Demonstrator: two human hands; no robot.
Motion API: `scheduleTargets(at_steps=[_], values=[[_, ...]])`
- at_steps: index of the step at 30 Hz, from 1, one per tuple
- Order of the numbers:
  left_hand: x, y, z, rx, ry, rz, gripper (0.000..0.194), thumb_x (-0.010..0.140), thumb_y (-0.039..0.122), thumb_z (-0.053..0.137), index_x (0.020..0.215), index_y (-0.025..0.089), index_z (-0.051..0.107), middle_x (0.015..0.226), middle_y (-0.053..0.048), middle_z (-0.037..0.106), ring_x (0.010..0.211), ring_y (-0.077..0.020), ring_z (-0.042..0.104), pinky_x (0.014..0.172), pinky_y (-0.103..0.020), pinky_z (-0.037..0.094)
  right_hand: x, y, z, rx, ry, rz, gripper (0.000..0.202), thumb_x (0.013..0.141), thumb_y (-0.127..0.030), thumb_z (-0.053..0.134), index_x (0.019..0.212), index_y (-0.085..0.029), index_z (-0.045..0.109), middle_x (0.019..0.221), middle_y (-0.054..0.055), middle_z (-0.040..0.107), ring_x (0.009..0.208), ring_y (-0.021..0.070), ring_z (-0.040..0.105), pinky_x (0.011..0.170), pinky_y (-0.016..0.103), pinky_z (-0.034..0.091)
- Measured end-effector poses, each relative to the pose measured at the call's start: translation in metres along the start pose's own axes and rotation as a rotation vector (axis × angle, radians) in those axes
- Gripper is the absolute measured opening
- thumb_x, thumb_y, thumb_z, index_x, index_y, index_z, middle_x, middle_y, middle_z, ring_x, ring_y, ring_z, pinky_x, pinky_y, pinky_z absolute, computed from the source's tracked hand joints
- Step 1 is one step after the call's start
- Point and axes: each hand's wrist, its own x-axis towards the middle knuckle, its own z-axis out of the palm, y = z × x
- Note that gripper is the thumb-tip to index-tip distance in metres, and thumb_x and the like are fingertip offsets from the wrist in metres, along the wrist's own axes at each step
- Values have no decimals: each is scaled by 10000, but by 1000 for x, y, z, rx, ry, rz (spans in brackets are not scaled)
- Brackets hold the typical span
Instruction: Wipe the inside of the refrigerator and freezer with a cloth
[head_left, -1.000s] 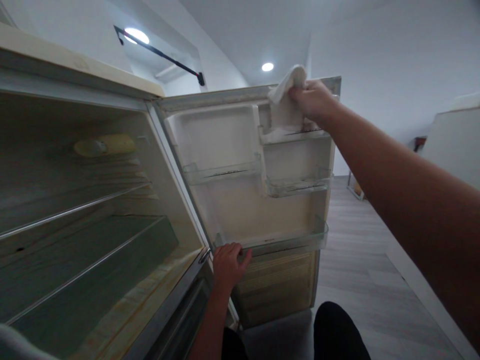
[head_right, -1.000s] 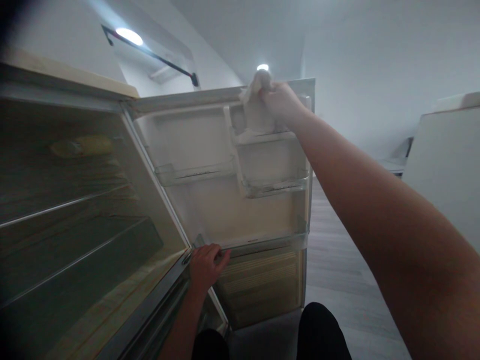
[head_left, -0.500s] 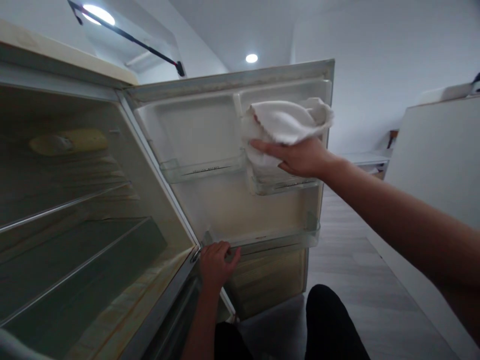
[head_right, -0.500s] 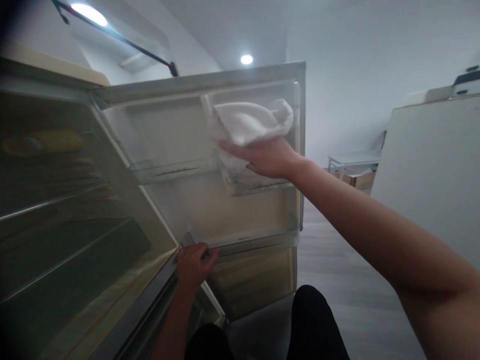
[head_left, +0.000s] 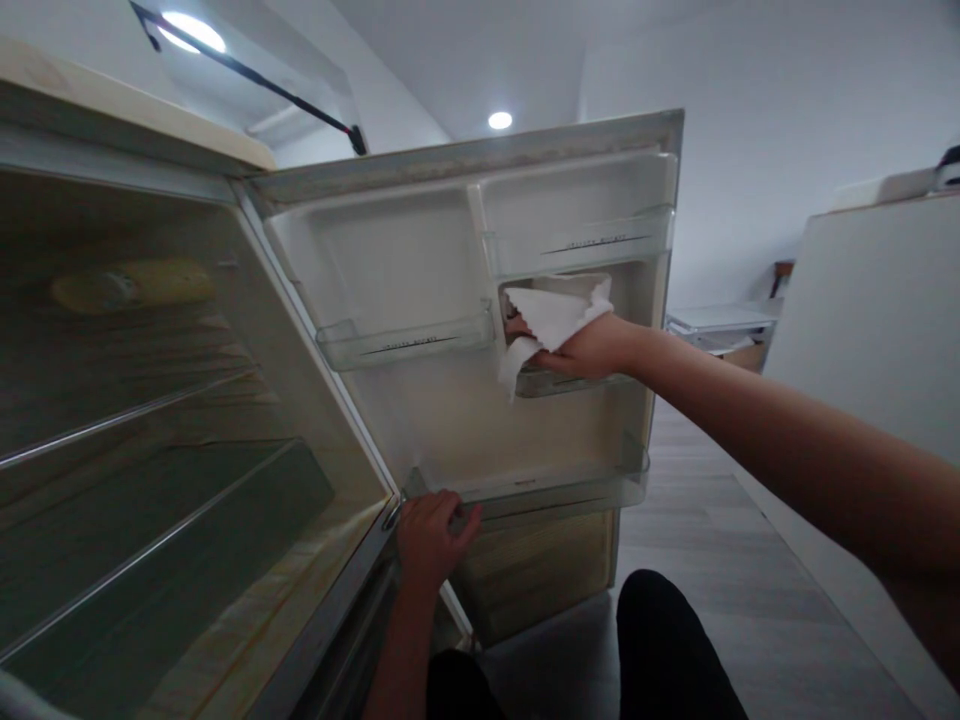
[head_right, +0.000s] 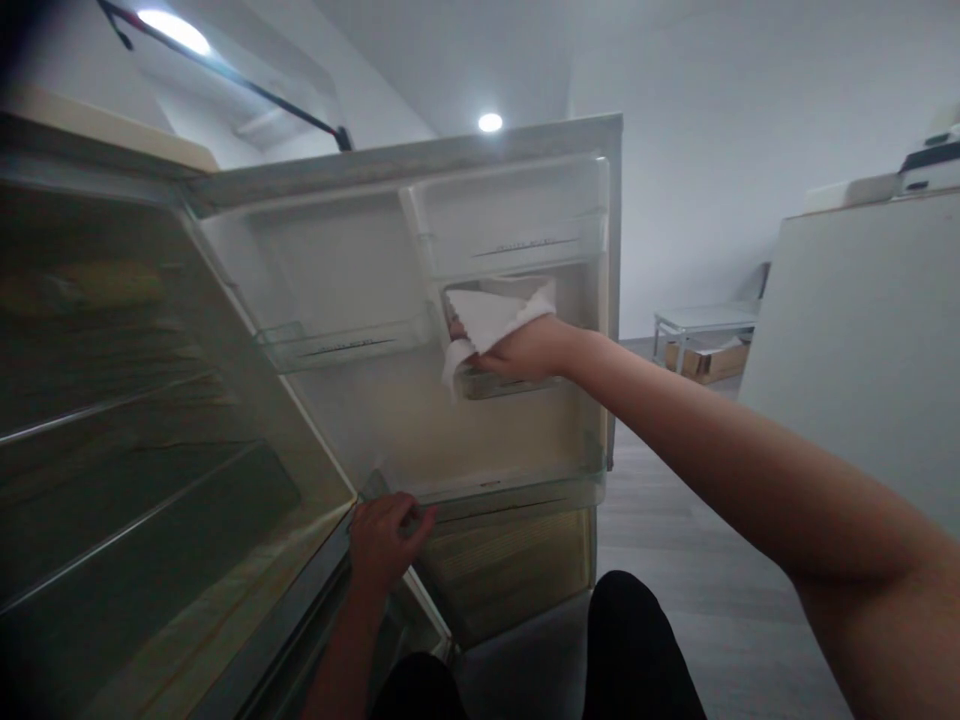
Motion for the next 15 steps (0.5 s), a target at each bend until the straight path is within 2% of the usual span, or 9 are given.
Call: scheduleTargets(at_steps=[4,8,11,15], values=[[0,0,-1,16,9,6,327,936,443,560,679,244,523,633,4,627,687,-206,620,751,-369,399,13,9,-3,-2,-35,121,440,931,-505,470,1283,-250,541,1281,108,650,1112,285,614,920,385,484],[-1,-1,0,30,11,15,327,937,451,558,684,245,529,639,4,628,691,-205,615,753,-367,400,20,20,0,-24,-26,83,432,887,-386,513,1293,-239,521,1296,132,632,1112,297,605,919,402,482],[-2,-2,2,36,-2,24,318,939,443,561,694,242,534,651,2,626,700,-207,614,762,-372,402,12,31,-1,-35,-43,127,527,861,-382,541,1371,-275,464,1297,118,633,1112,304,612,910,414,489],[-1,-1,4,39,-6,17,314,941,444,567,706,238,541,665,4,629,719,-211,617,781,-382,404,-9,47,-11,-101,-80,286,602,822,-470,594,1378,-276,469,1227,127,670,1127,340,614,903,443,486]])
